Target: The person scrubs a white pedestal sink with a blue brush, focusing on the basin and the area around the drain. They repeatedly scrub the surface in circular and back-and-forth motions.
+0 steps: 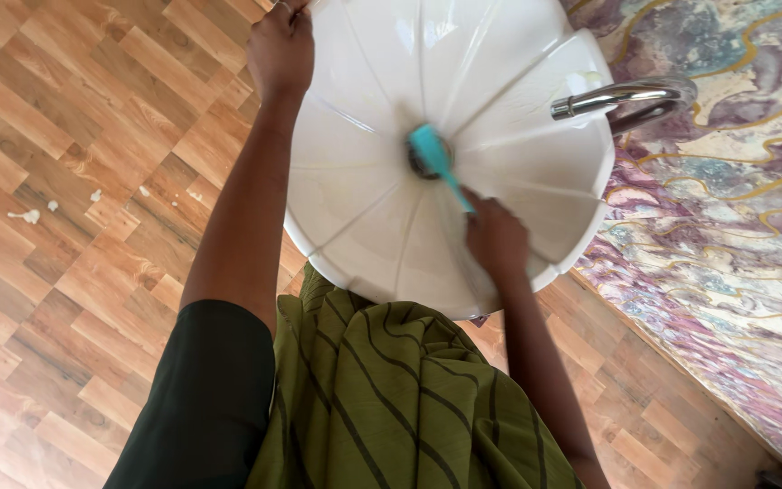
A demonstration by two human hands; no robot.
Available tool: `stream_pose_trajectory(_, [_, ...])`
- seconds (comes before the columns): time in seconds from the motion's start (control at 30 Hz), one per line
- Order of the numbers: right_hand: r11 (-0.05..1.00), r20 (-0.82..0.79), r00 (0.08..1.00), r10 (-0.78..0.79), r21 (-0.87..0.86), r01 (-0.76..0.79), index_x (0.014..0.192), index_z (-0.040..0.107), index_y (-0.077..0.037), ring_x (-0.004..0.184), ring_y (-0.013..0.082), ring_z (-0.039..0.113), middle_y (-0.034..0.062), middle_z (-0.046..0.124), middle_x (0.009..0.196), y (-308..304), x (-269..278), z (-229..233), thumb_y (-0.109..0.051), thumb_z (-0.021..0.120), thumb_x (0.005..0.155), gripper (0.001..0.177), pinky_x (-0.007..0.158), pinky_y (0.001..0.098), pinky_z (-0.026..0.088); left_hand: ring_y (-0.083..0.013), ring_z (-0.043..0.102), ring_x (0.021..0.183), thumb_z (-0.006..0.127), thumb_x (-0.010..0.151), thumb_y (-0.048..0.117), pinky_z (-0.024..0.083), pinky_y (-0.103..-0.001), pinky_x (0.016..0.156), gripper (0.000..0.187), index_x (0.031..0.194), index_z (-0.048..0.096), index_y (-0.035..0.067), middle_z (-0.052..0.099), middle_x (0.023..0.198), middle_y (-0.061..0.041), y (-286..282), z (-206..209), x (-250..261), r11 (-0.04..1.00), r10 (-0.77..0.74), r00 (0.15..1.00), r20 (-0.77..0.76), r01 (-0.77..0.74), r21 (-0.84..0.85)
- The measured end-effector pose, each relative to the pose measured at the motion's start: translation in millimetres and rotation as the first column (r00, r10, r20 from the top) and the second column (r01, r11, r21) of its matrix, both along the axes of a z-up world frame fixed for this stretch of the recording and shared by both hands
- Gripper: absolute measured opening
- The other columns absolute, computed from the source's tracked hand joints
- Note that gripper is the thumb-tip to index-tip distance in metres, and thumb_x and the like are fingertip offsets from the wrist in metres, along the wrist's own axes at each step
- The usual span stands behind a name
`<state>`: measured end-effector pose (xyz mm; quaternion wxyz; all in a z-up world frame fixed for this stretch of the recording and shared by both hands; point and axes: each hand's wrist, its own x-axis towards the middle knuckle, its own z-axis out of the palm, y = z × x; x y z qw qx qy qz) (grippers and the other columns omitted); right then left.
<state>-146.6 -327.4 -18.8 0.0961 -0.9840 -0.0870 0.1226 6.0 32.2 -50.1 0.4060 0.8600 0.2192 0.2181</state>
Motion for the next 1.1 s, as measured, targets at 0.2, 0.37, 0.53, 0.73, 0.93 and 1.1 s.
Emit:
stream_pose_trajectory(0.2, [0.961, -0.108, 0.990, 0.094, 0.271, -0.062, 0.155, 0.043, -0.027, 0.103, 0.0384, 0.066, 0.0151, 0.070, 0.116, -1.0, 4.4, -2.7, -0.017, 0.064, 0.092, 0.068, 0.085, 0.0501, 0.054, -0.0270, 0.074, 0.078, 0.065, 0.097, 0.025, 0.056, -0.042, 0.068, 0.017, 0.096, 0.076, 0.013, 0.077, 0.083, -0.006, 2.7, -2.4, 0.4, 0.998, -0.029, 0.998, 0.055, 0.026, 0.049])
stream_pose_trajectory(0.37, [0.951, -0.145, 0.986, 0.081, 0.306, -0.033, 0.155, 0.041, -0.027, 0.105, 0.0384, 0.066, 0.0158, 0.069, 0.119, -6.1, 2.1, -3.6, -0.018, 0.065, 0.090, 0.070, 0.088, 0.0497, 0.052, -0.0311, 0.074, 0.079, 0.069, 0.093, 0.027, 0.057, -0.044, 0.068, 0.016, 0.096, 0.077, 0.014, 0.077, 0.084, -0.009, -0.4, 4.6, -2.5, 0.995, -0.014, 0.998, 0.062, 0.008, 0.098])
stream_pose_trajectory(0.53, [0.950, -0.144, 0.988, 0.051, 0.311, -0.004, 0.155, 0.043, -0.027, 0.105, 0.0391, 0.067, 0.0161, 0.069, 0.119, -9.1, 2.7, -6.5, -0.016, 0.068, 0.089, 0.071, 0.090, 0.0493, 0.053, -0.0282, 0.075, 0.074, 0.065, 0.098, 0.032, 0.059, -0.042, 0.065, 0.023, 0.098, 0.074, 0.011, 0.075, 0.082, -0.010, -9.5, 18.1, -9.0, 0.986, 0.005, 0.995, -0.102, 0.012, 0.163])
stream_pose_trajectory(0.73, [0.892, 0.066, 0.954, -0.293, 0.377, 0.248, 0.151, 0.048, -0.022, 0.109, 0.0373, 0.067, 0.0167, 0.068, 0.123, -25.3, 18.1, -18.6, -0.011, 0.074, 0.085, 0.072, 0.090, 0.0477, 0.054, -0.0294, 0.074, 0.077, 0.059, 0.105, 0.031, 0.060, -0.041, 0.060, 0.034, 0.115, 0.071, 0.001, 0.074, 0.091, -0.014, -21.1, 9.4, -13.4, 0.842, 0.038, 0.999, -0.025, -0.019, 0.539])
stream_pose_trajectory(0.93, [0.916, -0.178, 0.974, 0.139, 0.396, -0.059, 0.143, 0.056, -0.023, 0.100, 0.0373, 0.069, 0.0154, 0.072, 0.112, -16.7, 14.3, -19.3, -0.012, 0.079, 0.080, 0.068, 0.092, 0.0459, 0.054, -0.0306, 0.073, 0.082, 0.055, 0.105, 0.034, 0.060, -0.044, 0.061, 0.039, 0.119, 0.069, 0.000, 0.072, 0.095, -0.015, -22.2, 5.6, -10.7, 0.830, 0.070, 0.993, -0.093, -0.006, 0.558])
stream_pose_trajectory(1.1, [0.861, -0.225, 0.954, 0.196, 0.506, -0.057, 0.147, 0.053, -0.029, 0.097, 0.0341, 0.075, 0.0128, 0.076, 0.107, -11.6, 17.0, -1.8, -0.012, 0.073, 0.084, 0.069, 0.092, 0.0461, 0.054, -0.0304, 0.072, 0.083, 0.055, 0.107, 0.035, 0.061, -0.042, 0.064, 0.039, 0.117, 0.069, 0.000, 0.071, 0.096, -0.015, -22.2, 7.0, -10.5, 0.815, 0.057, 0.996, -0.074, -0.004, 0.580])
